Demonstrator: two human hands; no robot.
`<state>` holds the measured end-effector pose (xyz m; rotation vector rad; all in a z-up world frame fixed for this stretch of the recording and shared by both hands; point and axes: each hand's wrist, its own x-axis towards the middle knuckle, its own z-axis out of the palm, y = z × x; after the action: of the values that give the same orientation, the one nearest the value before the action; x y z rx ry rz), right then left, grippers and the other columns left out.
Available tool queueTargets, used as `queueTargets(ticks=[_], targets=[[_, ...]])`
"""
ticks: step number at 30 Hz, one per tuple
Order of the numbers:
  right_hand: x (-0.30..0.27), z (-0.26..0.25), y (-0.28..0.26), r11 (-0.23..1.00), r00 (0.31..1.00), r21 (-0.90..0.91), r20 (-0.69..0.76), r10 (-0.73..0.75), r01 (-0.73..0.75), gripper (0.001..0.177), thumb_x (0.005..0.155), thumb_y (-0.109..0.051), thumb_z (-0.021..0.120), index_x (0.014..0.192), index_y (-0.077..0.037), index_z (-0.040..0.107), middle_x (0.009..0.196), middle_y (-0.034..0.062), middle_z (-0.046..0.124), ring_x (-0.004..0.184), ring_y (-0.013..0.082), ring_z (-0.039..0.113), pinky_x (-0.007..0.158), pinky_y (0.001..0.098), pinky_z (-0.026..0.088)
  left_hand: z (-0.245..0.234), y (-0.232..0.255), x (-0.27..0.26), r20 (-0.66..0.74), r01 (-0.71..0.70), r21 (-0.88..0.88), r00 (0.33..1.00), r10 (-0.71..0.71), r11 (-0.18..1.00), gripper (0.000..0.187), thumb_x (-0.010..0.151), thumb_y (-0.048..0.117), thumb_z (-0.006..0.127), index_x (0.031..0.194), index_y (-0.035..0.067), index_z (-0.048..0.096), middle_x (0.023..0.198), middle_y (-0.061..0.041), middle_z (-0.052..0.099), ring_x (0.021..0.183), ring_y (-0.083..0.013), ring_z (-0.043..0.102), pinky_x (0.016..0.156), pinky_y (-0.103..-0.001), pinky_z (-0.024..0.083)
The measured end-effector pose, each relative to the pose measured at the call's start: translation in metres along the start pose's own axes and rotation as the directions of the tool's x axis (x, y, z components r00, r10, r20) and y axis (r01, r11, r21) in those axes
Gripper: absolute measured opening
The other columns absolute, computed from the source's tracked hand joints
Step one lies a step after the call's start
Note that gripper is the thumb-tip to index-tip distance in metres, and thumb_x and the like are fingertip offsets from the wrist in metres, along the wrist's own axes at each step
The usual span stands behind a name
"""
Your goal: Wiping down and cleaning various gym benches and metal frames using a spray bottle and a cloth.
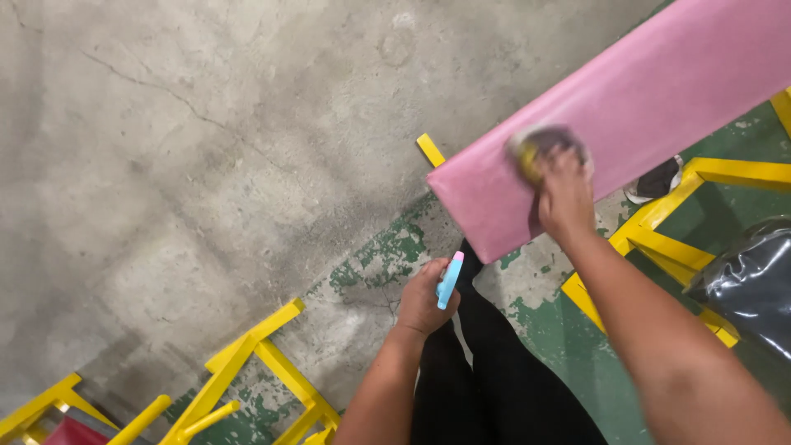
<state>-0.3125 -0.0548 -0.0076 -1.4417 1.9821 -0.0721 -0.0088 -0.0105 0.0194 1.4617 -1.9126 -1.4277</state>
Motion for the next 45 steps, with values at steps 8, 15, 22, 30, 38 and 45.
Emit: queueTargets(ticks=[8,15,22,30,38,45], targets=[[-0.011,0.083,-0.053,0.929,0.933,-0.22,-0.14,-0.33,0.296,0.052,0.095,-0.02,0.05,0.145,-0.006,0.052,0.159,0.0214,0.04,0.15,0.0394,0.03,0.122,0.0539,0.02,0.019,0.027,0.032,-0.116,-0.061,0.002,0.991,0.061,0.998,0.049,0.076,0.008,0.069,0.125,0.009,0.061,0.111,-0.017,0.069,0.103,-0.0384,0.068,0.087,-0.043,0.056],[0.037,-0.02,-0.024,0.991,0.993,-0.089,-0.06,-0.101,0.095,0.042,0.098,-0.022,0.053,0.14,-0.022,0.061,0.159,0.0132,0.042,0.149,0.0322,0.038,0.126,0.0474,0.027,-0.002,0.044,0.072,-0.004,-0.043,0.121,0.999,0.044,0.992,0.044,0.078,0.008,0.066,0.122,0.008,0.064,0.107,-0.016,0.071,0.099,-0.0363,0.071,0.086,-0.041,0.059],[0.065,0.007,0.001,0.972,0.871,-0.011,-0.446,0.205,-0.234,0.051,0.101,-0.012,0.046,0.152,-0.013,0.052,0.164,0.0199,0.036,0.152,0.0396,0.026,0.124,0.0569,0.017,-0.017,0.037,0.126,0.122,-0.073,0.116,0.991,0.058,0.991,0.048,0.074,0.009,0.068,0.122,0.009,0.064,0.111,-0.017,0.071,0.099,-0.0367,0.07,0.085,-0.041,0.058],[0.024,0.05,-0.101,0.998,0.969,-0.038,-0.243,-0.049,0.041,0.064,0.082,-0.038,0.064,0.142,-0.016,0.053,0.155,0.0179,0.044,0.144,0.0405,0.037,0.112,0.0607,0.031,-0.086,0.048,0.209,0.544,-0.233,0.106,0.827,0.14,0.967,0.055,0.076,0.017,0.078,0.129,0.014,0.06,0.121,-0.014,0.069,0.108,-0.0366,0.068,0.089,-0.044,0.056],[0.142,-0.035,-0.053,0.901,0.791,0.163,-0.433,0.432,-0.403,0.057,0.088,-0.014,0.059,0.145,-0.012,0.055,0.161,0.021,0.04,0.153,0.0414,0.029,0.121,0.0627,0.02,-0.132,0.064,0.285,0.757,-0.393,0.163,0.638,0.141,0.905,0.055,0.075,0.02,0.078,0.128,0.017,0.061,0.119,-0.012,0.069,0.105,-0.0364,0.068,0.088,-0.044,0.056],[0.094,-0.003,-0.174,0.929,0.934,0.121,-0.027,0.356,-0.351,0.076,0.077,-0.023,0.074,0.148,-0.017,0.048,0.164,0.0163,0.031,0.154,0.0383,0.02,0.119,0.0593,0.014,-0.132,0.061,0.301,0.792,-0.371,0.242,0.609,0.038,0.896,0.05,0.079,0.02,0.072,0.128,0.019,0.064,0.123,-0.011,0.07,0.103,-0.0342,0.07,0.088,-0.042,0.057]])
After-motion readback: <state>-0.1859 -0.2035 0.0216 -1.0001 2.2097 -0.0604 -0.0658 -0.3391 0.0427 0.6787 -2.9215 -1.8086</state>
